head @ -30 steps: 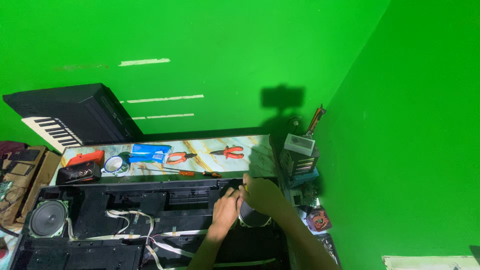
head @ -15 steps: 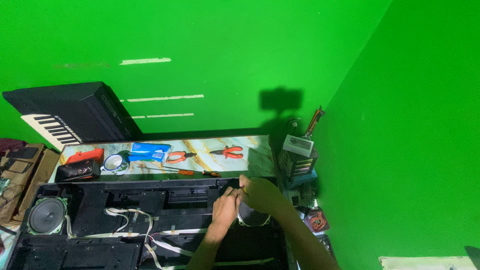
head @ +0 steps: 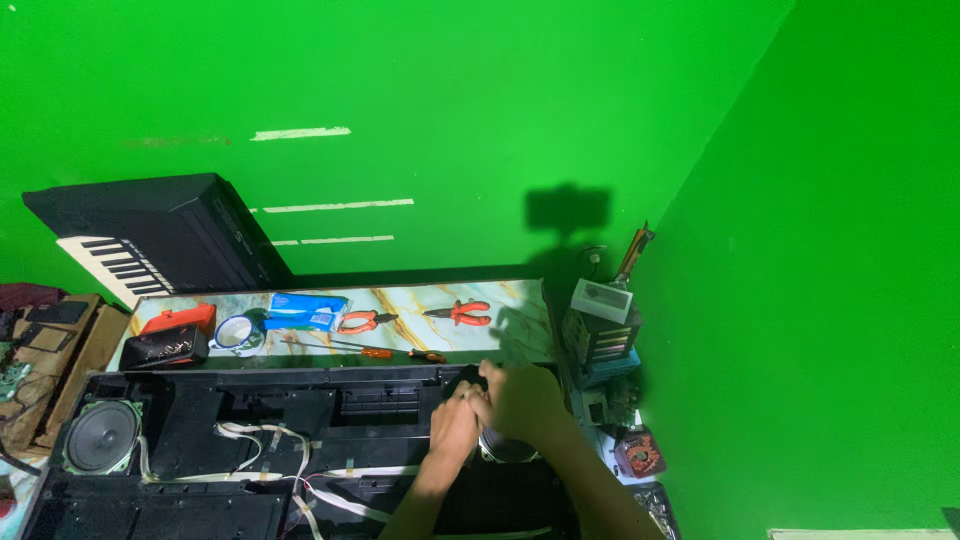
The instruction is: The person works on the interior components of a large electronics casing by hand and using a screwdriver to tighten screws on circular speaker units.
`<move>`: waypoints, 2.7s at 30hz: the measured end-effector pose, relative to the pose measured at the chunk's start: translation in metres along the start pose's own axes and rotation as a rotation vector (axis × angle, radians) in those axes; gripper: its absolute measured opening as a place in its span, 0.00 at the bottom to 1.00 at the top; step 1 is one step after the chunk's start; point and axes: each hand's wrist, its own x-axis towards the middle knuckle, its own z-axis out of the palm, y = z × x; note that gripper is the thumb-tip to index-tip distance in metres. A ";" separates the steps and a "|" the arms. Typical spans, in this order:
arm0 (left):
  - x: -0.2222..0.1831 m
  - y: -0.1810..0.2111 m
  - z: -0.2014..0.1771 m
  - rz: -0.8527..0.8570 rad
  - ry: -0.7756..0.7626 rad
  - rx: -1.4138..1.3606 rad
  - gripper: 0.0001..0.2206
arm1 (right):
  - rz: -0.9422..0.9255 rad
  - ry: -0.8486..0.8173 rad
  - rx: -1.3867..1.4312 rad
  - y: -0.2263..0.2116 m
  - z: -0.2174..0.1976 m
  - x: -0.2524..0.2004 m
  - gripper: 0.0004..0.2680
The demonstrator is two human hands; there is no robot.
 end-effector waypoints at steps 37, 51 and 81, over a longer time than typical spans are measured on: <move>0.006 -0.054 0.047 0.282 0.195 -0.033 0.27 | -0.003 -0.130 -0.057 0.018 0.022 0.021 0.17; 0.011 -0.033 0.026 0.129 0.082 -0.024 0.07 | -0.097 -0.295 0.163 0.025 0.024 0.022 0.13; 0.011 -0.028 0.024 0.171 0.065 0.135 0.10 | -0.059 -0.074 0.070 0.000 -0.009 0.017 0.12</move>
